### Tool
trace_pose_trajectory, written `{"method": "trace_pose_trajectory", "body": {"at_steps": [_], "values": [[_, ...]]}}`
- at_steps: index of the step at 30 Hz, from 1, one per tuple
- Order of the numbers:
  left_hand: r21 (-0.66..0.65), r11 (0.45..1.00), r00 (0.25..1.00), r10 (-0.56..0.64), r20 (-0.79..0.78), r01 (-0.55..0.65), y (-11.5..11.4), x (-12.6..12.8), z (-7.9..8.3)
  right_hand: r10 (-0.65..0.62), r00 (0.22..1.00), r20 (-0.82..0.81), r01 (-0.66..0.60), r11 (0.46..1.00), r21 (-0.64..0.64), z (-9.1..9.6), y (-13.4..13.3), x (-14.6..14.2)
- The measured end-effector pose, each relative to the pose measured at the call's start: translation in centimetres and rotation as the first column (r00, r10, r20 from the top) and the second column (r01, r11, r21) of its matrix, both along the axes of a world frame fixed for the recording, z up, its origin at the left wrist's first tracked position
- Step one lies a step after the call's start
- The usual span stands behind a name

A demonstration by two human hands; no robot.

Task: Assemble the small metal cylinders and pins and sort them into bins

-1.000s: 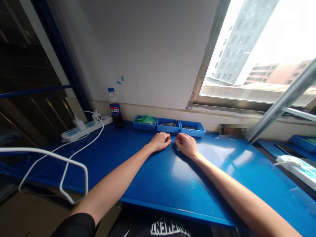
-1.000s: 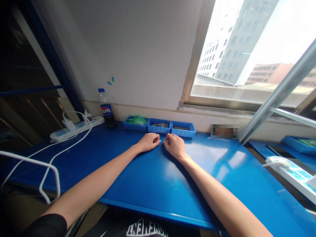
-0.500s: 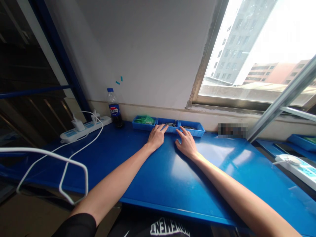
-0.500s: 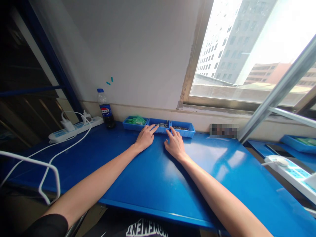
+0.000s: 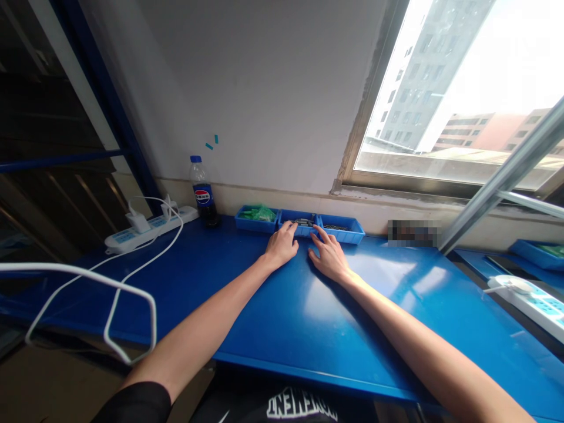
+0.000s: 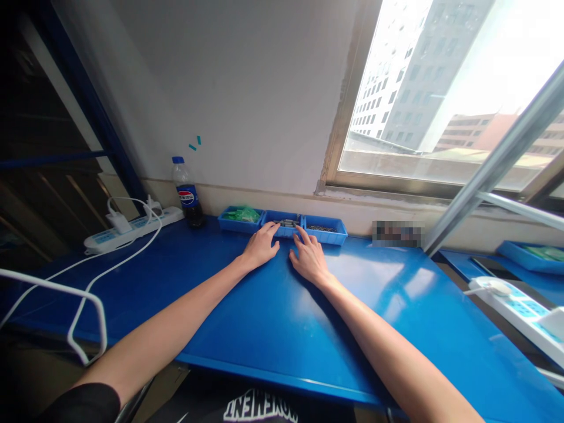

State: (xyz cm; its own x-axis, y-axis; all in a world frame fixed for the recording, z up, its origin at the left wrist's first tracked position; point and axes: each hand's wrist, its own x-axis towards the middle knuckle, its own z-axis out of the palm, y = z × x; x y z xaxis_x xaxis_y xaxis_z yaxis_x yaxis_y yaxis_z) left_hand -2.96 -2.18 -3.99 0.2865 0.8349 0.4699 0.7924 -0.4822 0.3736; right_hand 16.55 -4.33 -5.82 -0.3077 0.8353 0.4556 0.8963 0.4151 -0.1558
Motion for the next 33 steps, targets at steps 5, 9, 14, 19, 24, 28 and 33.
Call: {"method": "trace_pose_trajectory", "body": {"at_steps": [5, 9, 14, 19, 24, 28, 33], "values": [[-0.017, 1.000, 1.000, -0.003, -0.011, 0.003, -0.2, 0.1, 0.5, -0.029, 0.998, 0.052, 0.030, 0.999, -0.017, 0.2, -0.2, -0.1], [-0.016, 1.000, 1.000, -0.002, -0.021, 0.002, -0.4, 0.0, 0.7, -0.044, 0.996, 0.074, 0.046, 0.999, -0.018, 0.4, -0.3, -0.2], [-0.028, 1.000, 1.000, -0.006, -0.026, 0.005, -0.5, -0.2, 1.0, -0.034, 0.997, 0.068, 0.034, 0.999, 0.002, 0.4, -0.4, -0.2], [-0.037, 0.999, 1.000, 0.014, -0.010, -0.014, -0.5, -0.3, 1.3, -0.009, 0.998, 0.059, 0.007, 0.999, 0.034, 0.2, -0.3, -0.2], [-0.049, 0.997, 0.996, 0.056, -0.069, -0.059, -0.5, -0.5, 1.4, 0.033, 0.999, 0.026, -0.034, 0.997, 0.071, 0.0, -0.2, -0.1], [-0.033, 0.996, 0.988, 0.078, -0.133, -0.083, -0.6, -0.6, 1.2, 0.066, 0.998, 0.001, -0.066, 0.995, 0.070, 0.0, -0.2, -0.1], [-0.022, 0.997, 0.982, 0.073, -0.175, -0.078, -0.6, -0.9, 1.4, 0.076, 0.997, -0.023, -0.073, 0.993, 0.089, 0.0, -0.3, -0.1]]}}
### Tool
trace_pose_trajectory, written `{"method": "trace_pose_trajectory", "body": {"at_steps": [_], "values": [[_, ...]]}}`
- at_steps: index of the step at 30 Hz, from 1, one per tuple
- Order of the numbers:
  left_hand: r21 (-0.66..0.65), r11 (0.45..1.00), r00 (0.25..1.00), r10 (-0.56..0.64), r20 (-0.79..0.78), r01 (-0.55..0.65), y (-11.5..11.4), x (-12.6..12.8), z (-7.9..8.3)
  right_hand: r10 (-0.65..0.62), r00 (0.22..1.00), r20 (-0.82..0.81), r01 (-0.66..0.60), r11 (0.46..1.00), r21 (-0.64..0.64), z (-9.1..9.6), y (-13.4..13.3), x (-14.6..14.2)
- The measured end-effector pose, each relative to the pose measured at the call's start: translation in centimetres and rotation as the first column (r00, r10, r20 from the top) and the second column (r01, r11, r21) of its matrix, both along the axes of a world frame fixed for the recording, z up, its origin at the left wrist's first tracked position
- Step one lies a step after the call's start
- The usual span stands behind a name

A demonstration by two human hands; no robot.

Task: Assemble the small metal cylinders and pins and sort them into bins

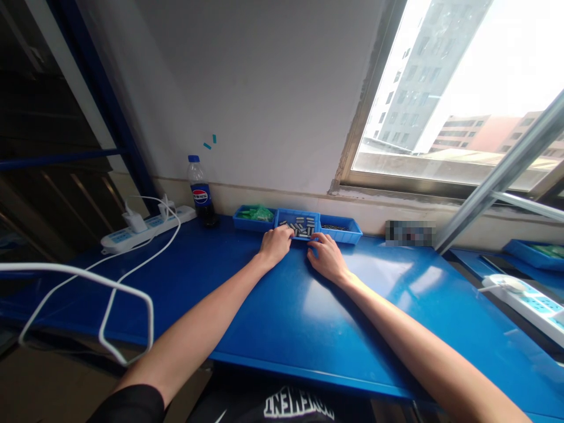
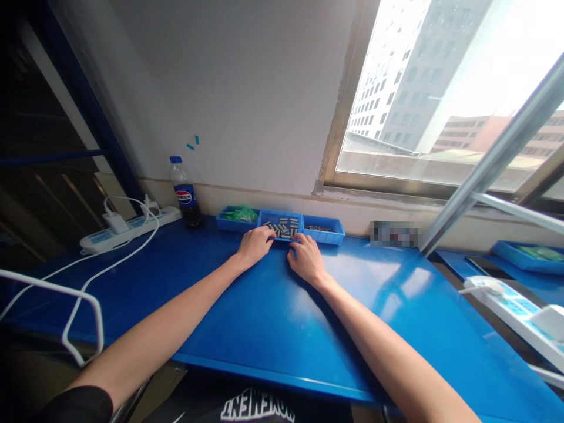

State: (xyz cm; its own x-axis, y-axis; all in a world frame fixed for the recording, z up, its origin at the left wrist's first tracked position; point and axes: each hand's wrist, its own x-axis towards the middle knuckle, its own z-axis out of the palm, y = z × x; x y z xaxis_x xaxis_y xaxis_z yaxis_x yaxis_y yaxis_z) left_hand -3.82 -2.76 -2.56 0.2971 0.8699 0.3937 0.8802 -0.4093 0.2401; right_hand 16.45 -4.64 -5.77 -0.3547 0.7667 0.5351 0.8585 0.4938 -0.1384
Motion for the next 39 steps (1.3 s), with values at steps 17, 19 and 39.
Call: {"method": "trace_pose_trajectory", "body": {"at_steps": [17, 19, 39], "values": [[-0.047, 0.995, 0.987, -0.095, -0.130, 0.090, -0.7, 0.3, 0.1, -0.069, 0.860, -0.505, 0.044, 0.997, -0.062, -0.9, 1.4, 1.0], [-0.041, 0.990, 0.983, -0.135, -0.124, 0.131, -0.9, 0.4, 0.1, -0.067, 0.820, -0.568, 0.018, 0.996, -0.091, -1.0, 1.6, 1.2], [-0.009, 0.951, 0.951, -0.310, -0.011, 0.310, -1.3, 0.9, -0.5, -0.047, 0.834, -0.550, -0.018, 0.994, -0.112, -1.1, 2.1, 1.5]]}}
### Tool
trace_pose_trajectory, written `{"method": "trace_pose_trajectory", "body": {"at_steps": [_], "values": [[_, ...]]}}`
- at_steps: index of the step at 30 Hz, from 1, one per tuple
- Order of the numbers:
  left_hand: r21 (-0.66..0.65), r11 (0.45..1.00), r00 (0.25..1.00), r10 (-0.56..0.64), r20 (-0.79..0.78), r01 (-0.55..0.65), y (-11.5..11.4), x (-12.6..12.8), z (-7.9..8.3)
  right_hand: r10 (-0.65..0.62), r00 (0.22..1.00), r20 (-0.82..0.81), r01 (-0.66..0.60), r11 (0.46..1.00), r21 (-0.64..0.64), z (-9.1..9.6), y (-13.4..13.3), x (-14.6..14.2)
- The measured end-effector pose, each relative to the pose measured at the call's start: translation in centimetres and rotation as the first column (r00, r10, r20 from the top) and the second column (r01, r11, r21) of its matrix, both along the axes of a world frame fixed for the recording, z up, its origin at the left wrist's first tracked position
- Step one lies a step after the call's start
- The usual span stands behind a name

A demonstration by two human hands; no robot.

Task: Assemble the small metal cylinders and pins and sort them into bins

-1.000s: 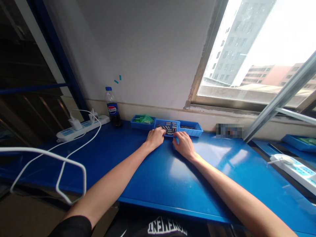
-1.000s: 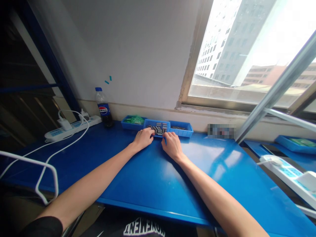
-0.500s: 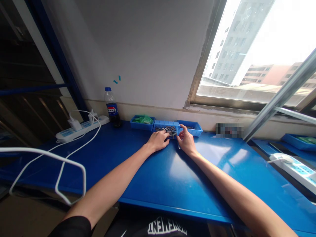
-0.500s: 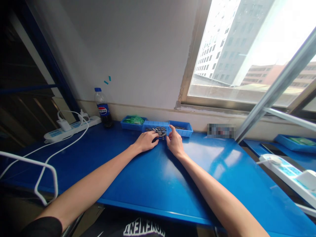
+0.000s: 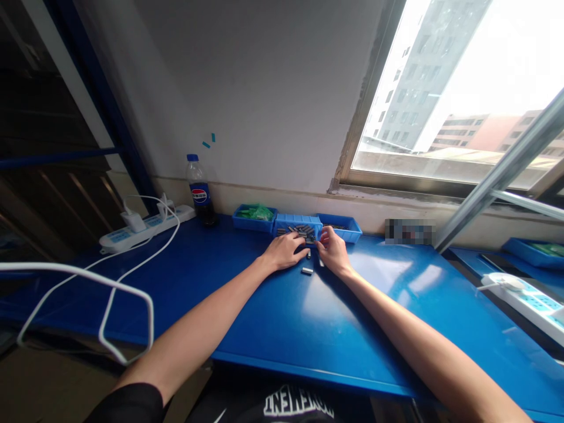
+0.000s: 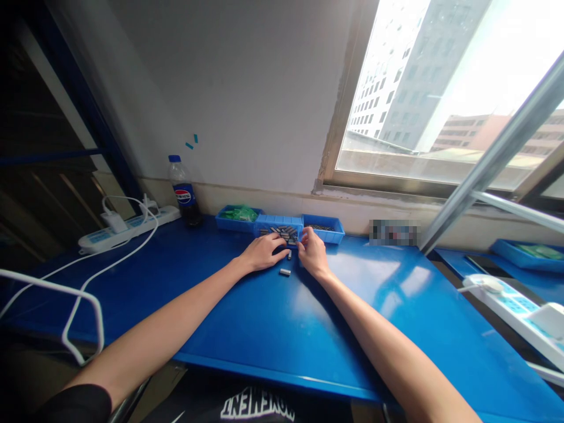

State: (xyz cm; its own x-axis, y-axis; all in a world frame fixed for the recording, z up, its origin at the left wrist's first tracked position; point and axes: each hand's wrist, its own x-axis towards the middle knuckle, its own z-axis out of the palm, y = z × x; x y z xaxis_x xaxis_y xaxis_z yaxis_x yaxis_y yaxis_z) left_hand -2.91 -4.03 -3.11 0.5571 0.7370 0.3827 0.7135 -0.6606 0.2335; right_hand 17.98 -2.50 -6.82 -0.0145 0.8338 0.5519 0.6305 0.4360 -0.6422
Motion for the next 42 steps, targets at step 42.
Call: {"method": "trace_pose_trajectory", "body": {"at_steps": [42], "values": [[0.036, 0.999, 0.999, -0.039, 0.026, 0.038, 0.8, -0.3, -1.3, 0.045, 0.983, -0.176, -0.055, 0.997, -0.054, 0.1, 0.3, 0.2]]}}
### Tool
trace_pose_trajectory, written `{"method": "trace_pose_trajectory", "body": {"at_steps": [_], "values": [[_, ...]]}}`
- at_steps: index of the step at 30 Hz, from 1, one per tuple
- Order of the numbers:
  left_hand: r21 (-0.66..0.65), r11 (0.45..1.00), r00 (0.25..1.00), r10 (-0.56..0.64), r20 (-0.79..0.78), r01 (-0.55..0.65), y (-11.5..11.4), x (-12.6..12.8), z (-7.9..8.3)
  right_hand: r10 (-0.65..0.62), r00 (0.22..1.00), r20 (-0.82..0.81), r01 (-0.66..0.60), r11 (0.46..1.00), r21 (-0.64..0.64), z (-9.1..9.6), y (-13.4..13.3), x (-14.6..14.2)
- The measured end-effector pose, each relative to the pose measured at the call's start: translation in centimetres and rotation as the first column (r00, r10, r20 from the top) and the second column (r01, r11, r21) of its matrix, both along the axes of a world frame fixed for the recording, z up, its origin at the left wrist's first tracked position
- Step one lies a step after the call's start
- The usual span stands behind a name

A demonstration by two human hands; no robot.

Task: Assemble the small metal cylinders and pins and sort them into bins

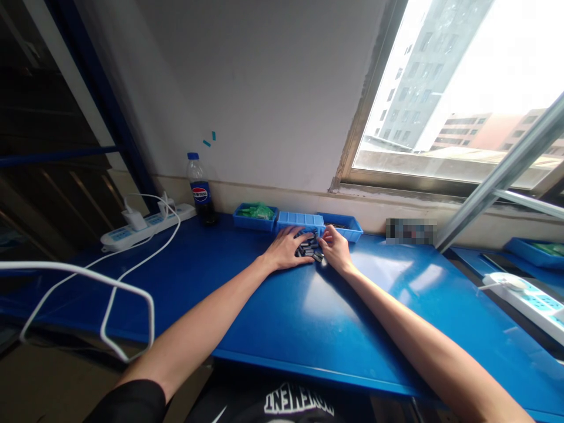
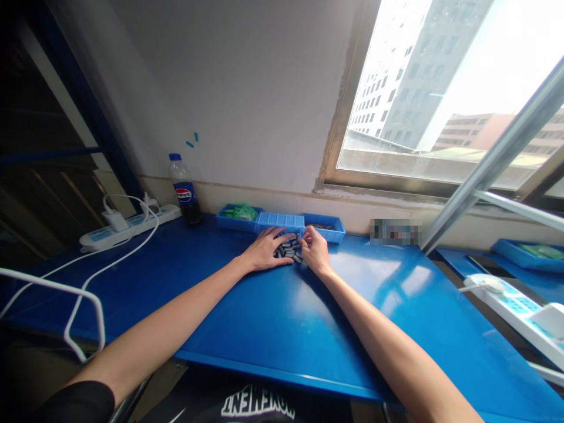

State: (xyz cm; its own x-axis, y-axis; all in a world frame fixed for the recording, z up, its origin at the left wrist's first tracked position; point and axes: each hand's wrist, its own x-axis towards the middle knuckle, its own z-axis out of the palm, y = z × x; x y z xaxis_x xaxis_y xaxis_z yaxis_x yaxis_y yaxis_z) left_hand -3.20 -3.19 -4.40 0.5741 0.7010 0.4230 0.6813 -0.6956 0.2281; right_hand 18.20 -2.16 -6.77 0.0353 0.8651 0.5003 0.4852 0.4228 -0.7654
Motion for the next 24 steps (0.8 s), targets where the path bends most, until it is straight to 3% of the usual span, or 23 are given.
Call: {"method": "trace_pose_trajectory", "body": {"at_steps": [12, 24], "values": [[-0.041, 0.999, 0.999, -0.019, -0.033, 0.018, -0.4, 0.3, 0.1, 0.001, 0.996, 0.085, -0.001, 1.000, 0.002, 1.2, -1.2, -0.3], [-0.108, 0.994, 0.999, -0.023, -0.027, 0.020, -1.5, 0.7, 1.1, -0.100, 0.977, 0.186, 0.075, 0.988, 0.138, 1.9, -2.3, -0.5]]}}
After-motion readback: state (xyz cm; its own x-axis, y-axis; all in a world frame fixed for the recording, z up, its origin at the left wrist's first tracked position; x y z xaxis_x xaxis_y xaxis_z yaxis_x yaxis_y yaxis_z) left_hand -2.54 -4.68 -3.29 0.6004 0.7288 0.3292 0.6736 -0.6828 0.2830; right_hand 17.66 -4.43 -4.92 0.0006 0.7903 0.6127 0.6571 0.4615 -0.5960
